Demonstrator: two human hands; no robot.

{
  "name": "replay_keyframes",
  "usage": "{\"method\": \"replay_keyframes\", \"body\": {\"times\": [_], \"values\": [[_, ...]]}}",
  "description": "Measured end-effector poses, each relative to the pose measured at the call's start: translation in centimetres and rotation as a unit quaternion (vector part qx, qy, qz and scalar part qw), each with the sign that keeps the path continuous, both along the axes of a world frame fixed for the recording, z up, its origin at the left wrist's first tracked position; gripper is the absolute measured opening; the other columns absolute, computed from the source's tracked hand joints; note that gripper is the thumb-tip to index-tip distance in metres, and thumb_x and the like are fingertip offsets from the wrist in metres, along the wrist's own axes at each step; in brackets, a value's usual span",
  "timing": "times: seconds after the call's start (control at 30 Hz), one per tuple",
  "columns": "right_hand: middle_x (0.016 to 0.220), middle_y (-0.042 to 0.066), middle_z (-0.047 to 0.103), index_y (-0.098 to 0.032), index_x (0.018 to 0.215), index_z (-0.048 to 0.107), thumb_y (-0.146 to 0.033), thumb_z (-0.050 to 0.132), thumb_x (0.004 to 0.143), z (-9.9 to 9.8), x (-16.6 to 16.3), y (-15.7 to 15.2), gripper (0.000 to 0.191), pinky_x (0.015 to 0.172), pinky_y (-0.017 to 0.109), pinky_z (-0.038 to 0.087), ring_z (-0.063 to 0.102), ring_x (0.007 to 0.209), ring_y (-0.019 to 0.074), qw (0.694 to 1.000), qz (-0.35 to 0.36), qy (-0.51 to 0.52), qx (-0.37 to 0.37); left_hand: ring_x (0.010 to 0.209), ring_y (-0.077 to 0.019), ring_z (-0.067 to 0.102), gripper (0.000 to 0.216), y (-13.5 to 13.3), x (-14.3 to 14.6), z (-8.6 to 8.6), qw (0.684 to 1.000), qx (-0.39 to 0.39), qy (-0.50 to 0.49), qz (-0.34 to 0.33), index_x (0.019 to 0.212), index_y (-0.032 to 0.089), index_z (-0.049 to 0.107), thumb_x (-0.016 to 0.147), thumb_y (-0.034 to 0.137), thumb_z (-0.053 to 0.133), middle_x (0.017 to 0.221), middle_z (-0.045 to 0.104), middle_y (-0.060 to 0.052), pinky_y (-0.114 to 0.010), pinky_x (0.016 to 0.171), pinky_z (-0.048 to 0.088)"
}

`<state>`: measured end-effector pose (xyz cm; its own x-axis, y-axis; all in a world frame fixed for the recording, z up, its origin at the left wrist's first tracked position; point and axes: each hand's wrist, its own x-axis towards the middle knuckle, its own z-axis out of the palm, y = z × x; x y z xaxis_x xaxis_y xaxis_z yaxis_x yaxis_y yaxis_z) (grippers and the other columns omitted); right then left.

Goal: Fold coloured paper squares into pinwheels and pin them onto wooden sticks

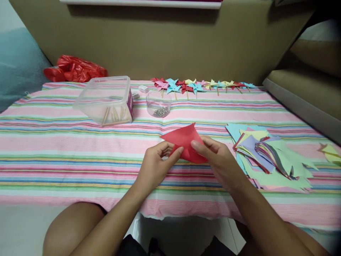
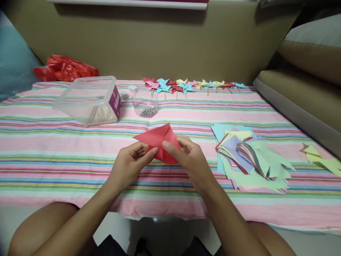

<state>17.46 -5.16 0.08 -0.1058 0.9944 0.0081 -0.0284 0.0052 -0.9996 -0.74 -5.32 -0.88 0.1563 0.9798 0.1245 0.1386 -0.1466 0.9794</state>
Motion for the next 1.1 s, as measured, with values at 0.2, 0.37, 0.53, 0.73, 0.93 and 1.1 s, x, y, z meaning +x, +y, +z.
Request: {"method": "replay_keyframes", "body": {"times": [0.2, 0.37, 0.53, 0.73, 0.93, 1.1], "values": [[0.112, 0.008, 0.072, -0.022, 0.093, 0.077, -0.045, 0.077, 0.081, 0.4, 0.4, -0.2, 0.026, 0.086, 0.039, 0.056, 0.068, 0.102, 0.0265, 0.997, 0.033, -0.074, 0.009, 0.063, -0.0117, 0.044, 0.036, 0.2, -0.9, 0.4, 0.995, 0.008, 0.088, -0.042, 0.07, 0.018, 0.056, 0.092, 0.045, 0.066, 0.065, 0.049, 0.003, -0.026, 0.058, 0.033], [0.121, 0.009, 0.07, -0.021, 0.1, 0.076, -0.042, 0.076, 0.082, -0.5, 0.0, -0.2, 0.027, 0.09, 0.04, 0.054, 0.067, 0.108, 0.0269, 0.993, 0.029, -0.112, 0.03, 0.07, -0.0154, 0.058, 0.029, 0.4, -1.6, 1.1, 0.993, -0.028, 0.082, -0.084, 0.079, 0.017, 0.066, 0.092, 0.044, 0.066, 0.076, 0.065, -0.002, -0.027, 0.064, 0.042], [0.092, 0.005, 0.076, -0.02, 0.092, 0.074, -0.046, 0.079, 0.079, -1.1, -1.5, -0.4, 0.029, 0.078, 0.037, 0.055, 0.069, 0.086, 0.0234, 0.996, -0.062, 0.055, -0.026, 0.091, -0.0177, 0.068, 0.028, 0.5, -0.8, 0.7, 0.991, -0.067, -0.116, -0.009, 0.103, 0.021, 0.068, 0.082, 0.036, 0.08, 0.1, 0.074, -0.005, -0.026, 0.079, 0.051], [0.103, 0.005, 0.077, -0.022, 0.095, 0.072, -0.042, 0.077, 0.079, -0.8, -3.4, -0.8, 0.026, 0.087, 0.041, 0.057, 0.07, 0.097, 0.0252, 0.967, -0.093, 0.231, -0.053, 0.081, -0.0144, 0.067, 0.027, -0.4, 2.1, -0.6, 0.959, -0.121, -0.256, 0.015, 0.092, 0.017, 0.071, 0.073, 0.029, 0.087, 0.086, 0.072, -0.003, -0.024, 0.076, 0.053], [0.101, 0.006, 0.077, -0.019, 0.095, 0.074, -0.037, 0.081, 0.076, -1.7, -4.5, -1.3, 0.027, 0.098, 0.043, 0.053, 0.07, 0.098, 0.0244, 0.955, -0.103, 0.267, -0.078, 0.078, -0.0127, 0.063, 0.021, -0.8, 3.8, -1.4, 0.946, -0.102, -0.3, 0.072, 0.084, 0.016, 0.072, 0.082, 0.035, 0.08, 0.083, 0.07, -0.002, -0.024, 0.074, 0.05], [0.108, 0.006, 0.075, -0.02, 0.102, 0.069, -0.04, 0.079, 0.077, -2.0, -4.7, -1.2, 0.033, 0.095, 0.039, 0.054, 0.069, 0.099, 0.0227, 0.964, -0.096, 0.237, -0.073, 0.072, -0.0117, 0.06, 0.025, -0.4, 3.3, -1.3, 0.93, -0.127, -0.328, 0.112, 0.082, 0.015, 0.072, 0.079, 0.037, 0.082, 0.079, 0.069, -0.001, -0.024, 0.07, 0.048]]}}
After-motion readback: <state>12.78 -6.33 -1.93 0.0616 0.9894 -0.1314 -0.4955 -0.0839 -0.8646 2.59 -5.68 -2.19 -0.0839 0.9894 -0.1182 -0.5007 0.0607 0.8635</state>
